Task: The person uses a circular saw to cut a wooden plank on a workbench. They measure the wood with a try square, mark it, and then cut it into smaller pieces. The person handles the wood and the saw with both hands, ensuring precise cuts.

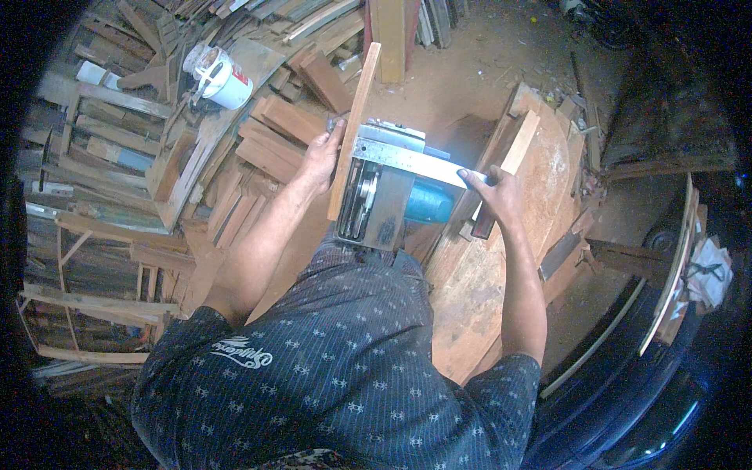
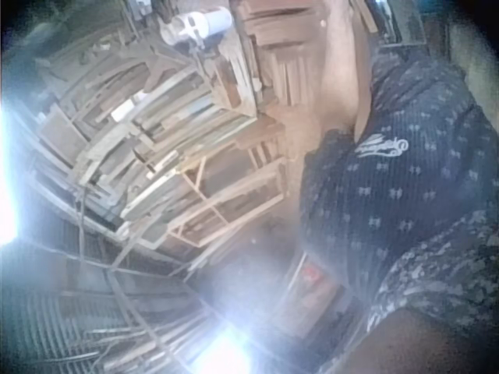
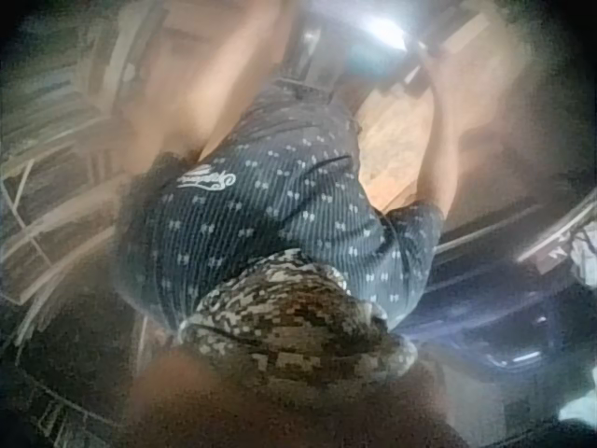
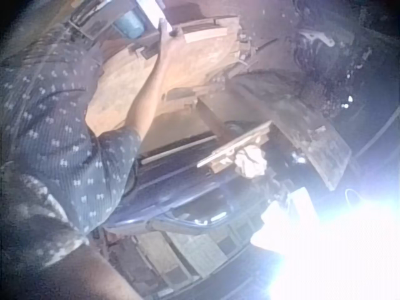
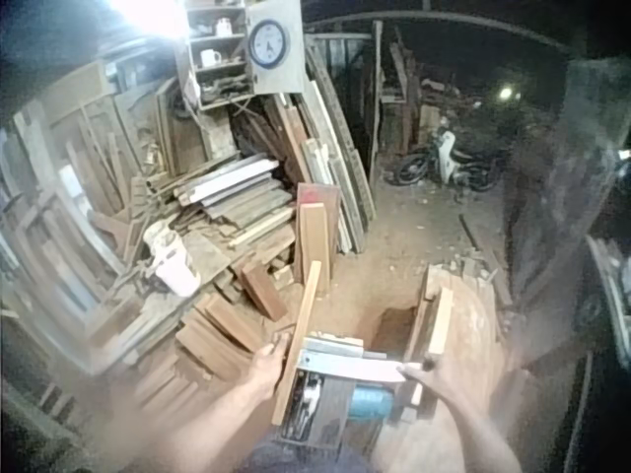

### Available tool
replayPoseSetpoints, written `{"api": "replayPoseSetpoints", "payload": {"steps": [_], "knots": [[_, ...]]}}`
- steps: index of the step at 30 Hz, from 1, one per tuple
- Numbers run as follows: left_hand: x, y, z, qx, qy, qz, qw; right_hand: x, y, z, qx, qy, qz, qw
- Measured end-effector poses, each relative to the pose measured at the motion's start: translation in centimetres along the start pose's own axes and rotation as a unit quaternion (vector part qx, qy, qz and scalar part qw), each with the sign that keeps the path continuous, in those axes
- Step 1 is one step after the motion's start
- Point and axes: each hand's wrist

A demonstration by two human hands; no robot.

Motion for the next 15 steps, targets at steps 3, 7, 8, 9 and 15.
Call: {"api": "replayPoseSetpoints", "payload": {"steps": [3,7,8,9,15], "knots": [[0.1,0.6,0.1,0.006,0.007,0.001,1.0,-0.1,0.1,0.8,-0.013,-0.011,0.015,1.0],[0.3,1.2,0.3,0.008,0.006,0.003,1.0,-0.2,-0.1,1.2,0.013,-0.005,0.014,1.0],[0.3,1.2,0.3,0.009,0.009,0.003,1.0,-0.2,-0.1,1.2,0.01,0.002,0.012,1.0],[0.3,1.3,0.3,0.014,0.007,0.0,1.0,-0.1,-0.2,1.2,0.008,0.008,0.01,1.0],[-0.5,1.2,-0.2,0.011,0.01,-0.008,1.0,-0.1,-0.4,1.3,-0.011,0.003,0.012,1.0]]}}
Point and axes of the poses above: each hand's wrist, its own x-axis away from the middle knuckle, its own y-axis out of the palm, z = x × y, and after that the axes turned 8 degrees about z, right-handed
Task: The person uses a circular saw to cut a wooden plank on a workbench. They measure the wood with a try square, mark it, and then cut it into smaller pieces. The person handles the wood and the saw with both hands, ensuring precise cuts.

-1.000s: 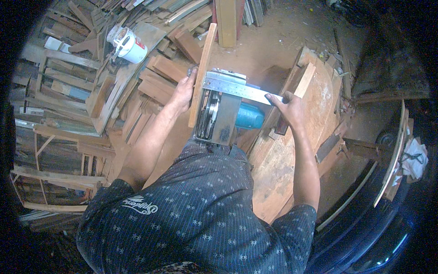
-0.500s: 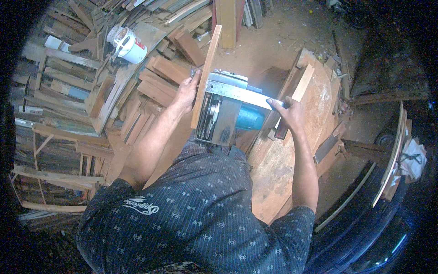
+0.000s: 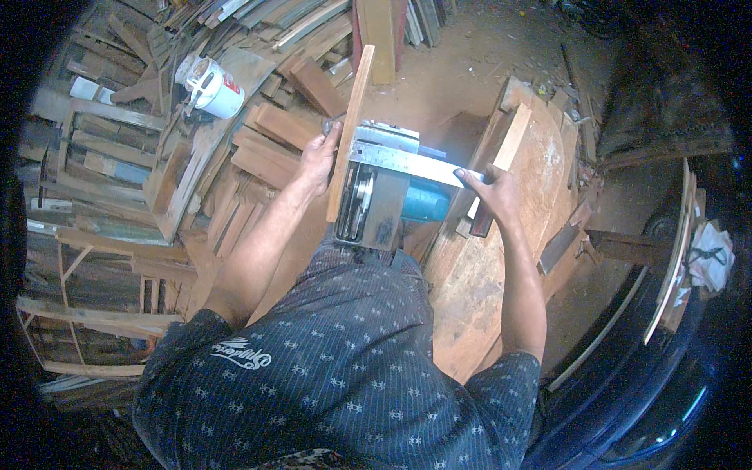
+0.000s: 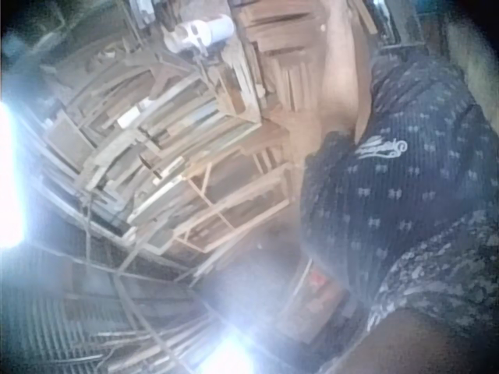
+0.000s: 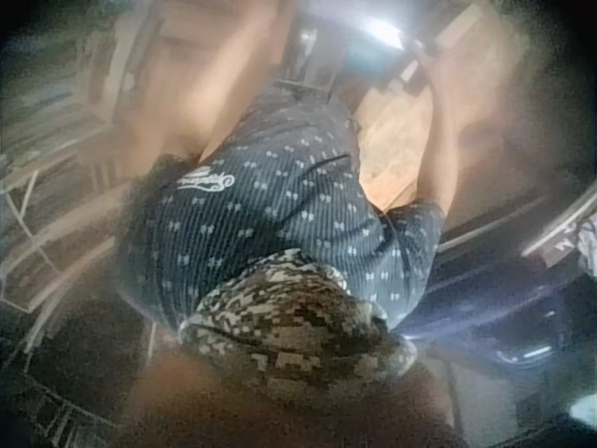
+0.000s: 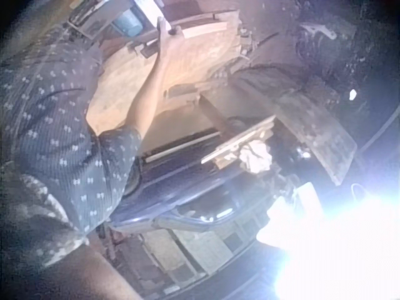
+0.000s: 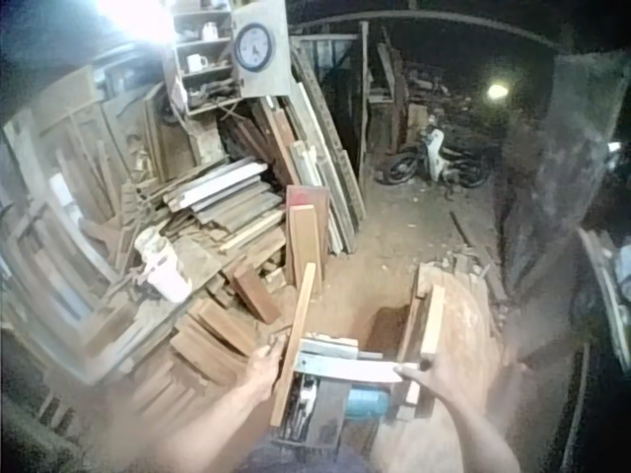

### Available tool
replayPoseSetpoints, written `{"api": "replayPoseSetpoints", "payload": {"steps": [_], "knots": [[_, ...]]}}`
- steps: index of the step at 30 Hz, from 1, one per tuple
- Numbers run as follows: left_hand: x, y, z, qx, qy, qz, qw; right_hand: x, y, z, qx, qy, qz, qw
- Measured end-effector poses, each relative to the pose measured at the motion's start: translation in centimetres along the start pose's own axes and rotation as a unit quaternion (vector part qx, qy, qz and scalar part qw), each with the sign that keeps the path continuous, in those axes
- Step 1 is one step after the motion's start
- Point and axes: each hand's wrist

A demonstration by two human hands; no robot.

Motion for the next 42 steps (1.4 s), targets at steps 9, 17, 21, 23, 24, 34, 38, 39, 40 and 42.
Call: {"api": "replayPoseSetpoints", "payload": {"steps": [9,17,21,23,24,34,38,39,40,42], "knots": [[0.4,0.2,0.3,0.009,-0.003,-0.007,1.0,-0.3,0.2,0.4,-0.01,-0.006,0.002,1.0],[0.6,-0.1,0.7,0.023,-0.018,-0.021,0.999,-0.9,0.3,0.2,0.003,-0.025,-0.002,1.0],[0.3,-0.6,0.4,0.009,-0.008,-0.023,1.0,-0.8,0.1,-0.7,0.012,-0.039,0.008,0.999],[0.2,-0.6,0.4,0.007,-0.004,-0.03,1.0,-0.8,0.0,-0.7,0.017,-0.039,0.01,0.999],[0.2,-0.5,0.4,0.005,-0.003,-0.029,1.0,-0.8,0.0,-0.7,0.017,-0.038,0.011,0.999],[0.4,-0.1,0.9,0.0,-0.002,-0.024,1.0,-1.0,-0.4,-0.8,0.039,-0.029,0.005,0.999],[0.4,0.0,0.9,0.009,0.001,-0.033,0.999,-1.0,-0.5,-0.7,0.013,-0.037,0.014,0.999],[0.3,0.0,0.9,0.005,0.0,-0.034,0.999,-1.1,-0.5,-0.8,0.012,-0.035,0.014,0.999],[0.2,0.0,0.9,0.001,-0.001,-0.036,0.999,-1.1,-0.6,-0.8,0.011,-0.033,0.014,0.999],[0.2,0.0,0.8,-0.001,-0.002,-0.035,0.999,-1.2,-0.5,-0.6,0.013,-0.036,0.015,0.999]]}}
Point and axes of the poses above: each hand's wrist, its own x-axis away from the middle knuckle, its own y-axis out of the palm, z = x × y, and after that the axes turned 8 degrees about z, right-handed
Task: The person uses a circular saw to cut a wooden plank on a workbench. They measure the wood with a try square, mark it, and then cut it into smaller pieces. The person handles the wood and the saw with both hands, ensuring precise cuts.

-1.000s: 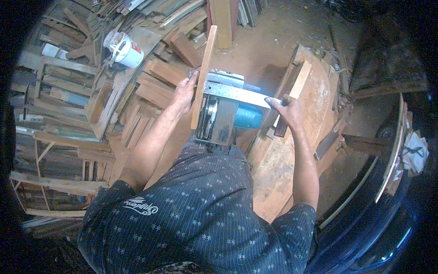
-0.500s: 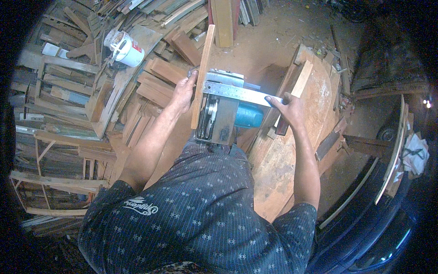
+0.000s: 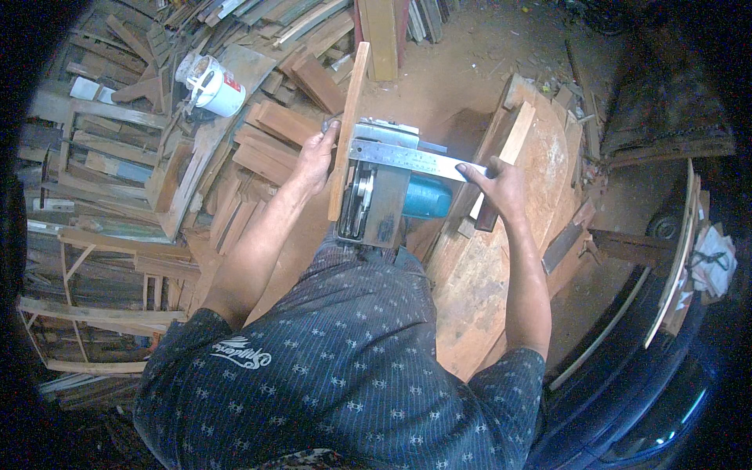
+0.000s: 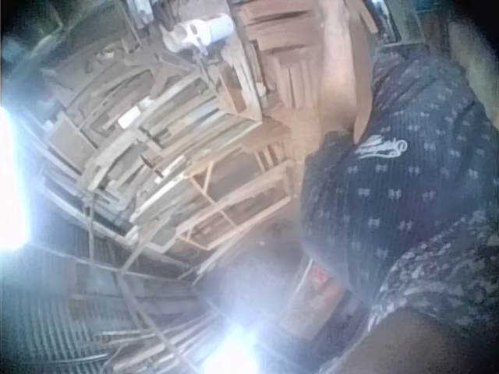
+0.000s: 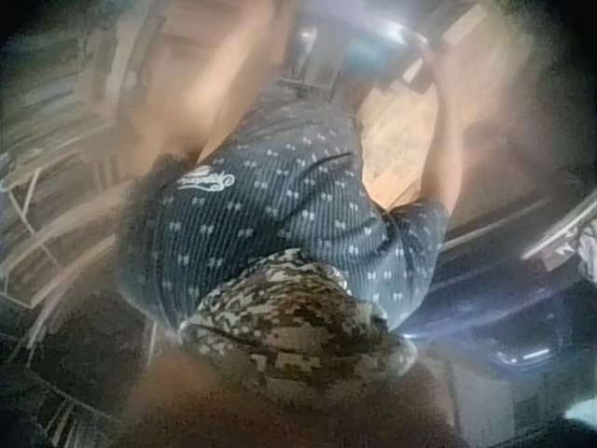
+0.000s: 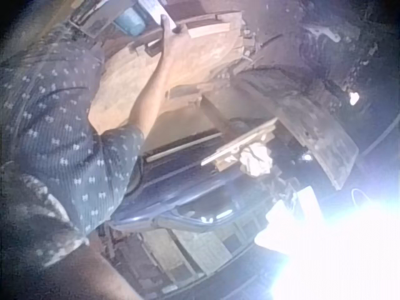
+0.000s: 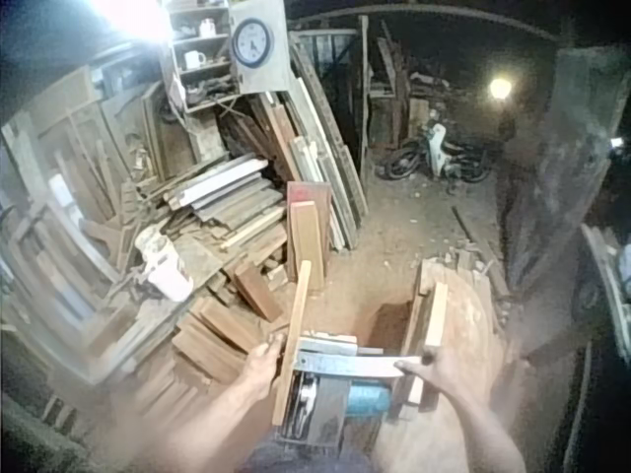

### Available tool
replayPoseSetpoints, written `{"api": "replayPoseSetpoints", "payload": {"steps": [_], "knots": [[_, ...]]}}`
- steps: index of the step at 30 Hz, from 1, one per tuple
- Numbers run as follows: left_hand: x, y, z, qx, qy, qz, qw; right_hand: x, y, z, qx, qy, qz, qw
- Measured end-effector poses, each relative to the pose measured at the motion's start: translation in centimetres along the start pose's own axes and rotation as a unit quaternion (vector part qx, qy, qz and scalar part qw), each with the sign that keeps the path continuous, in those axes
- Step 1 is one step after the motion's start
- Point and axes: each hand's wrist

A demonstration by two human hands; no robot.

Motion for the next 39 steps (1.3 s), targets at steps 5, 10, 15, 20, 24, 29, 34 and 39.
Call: {"api": "replayPoseSetpoints", "payload": {"steps": [5,10,15,20,24,29,34,39], "knots": [[-0.1,0.2,-0.1,-0.001,0.002,0.005,1.0,0.0,0.2,0.3,0.019,0.006,-0.001,1.0],[0.1,0.4,0.2,0.0,-0.005,0.011,1.0,0.0,0.4,0.7,0.041,-0.006,-0.009,0.999],[0.0,0.1,0.1,0.006,0.0,0.001,1.0,0.0,0.5,0.3,-0.012,0.024,-0.001,1.0],[0.5,0.6,0.8,-0.016,-0.015,-0.014,1.0,-0.8,1.0,1.7,-0.083,0.051,0.035,0.995],[0.6,0.7,0.8,-0.011,-0.014,-0.003,1.0,-0.9,0.7,1.5,-0.03,0.044,0.019,0.998],[0.3,0.5,0.5,-0.008,-0.007,-0.013,1.0,-1.0,0.8,1.1,-0.006,0.03,0.0,1.0],[0.2,0.6,0.3,-0.006,-0.006,-0.004,1.0,-1.1,1.3,1.4,-0.002,0.027,0.009,1.0],[0.5,0.8,0.4,-0.011,-0.003,-0.002,1.0,-1.3,1.4,1.8,-0.015,0.008,0.011,1.0]]}}
Point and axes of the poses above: each hand's wrist, its own x-axis away from the middle knuckle, its own y-axis out of the palm, z = x × y, and after that the axes turned 8 degrees about z, right-handed
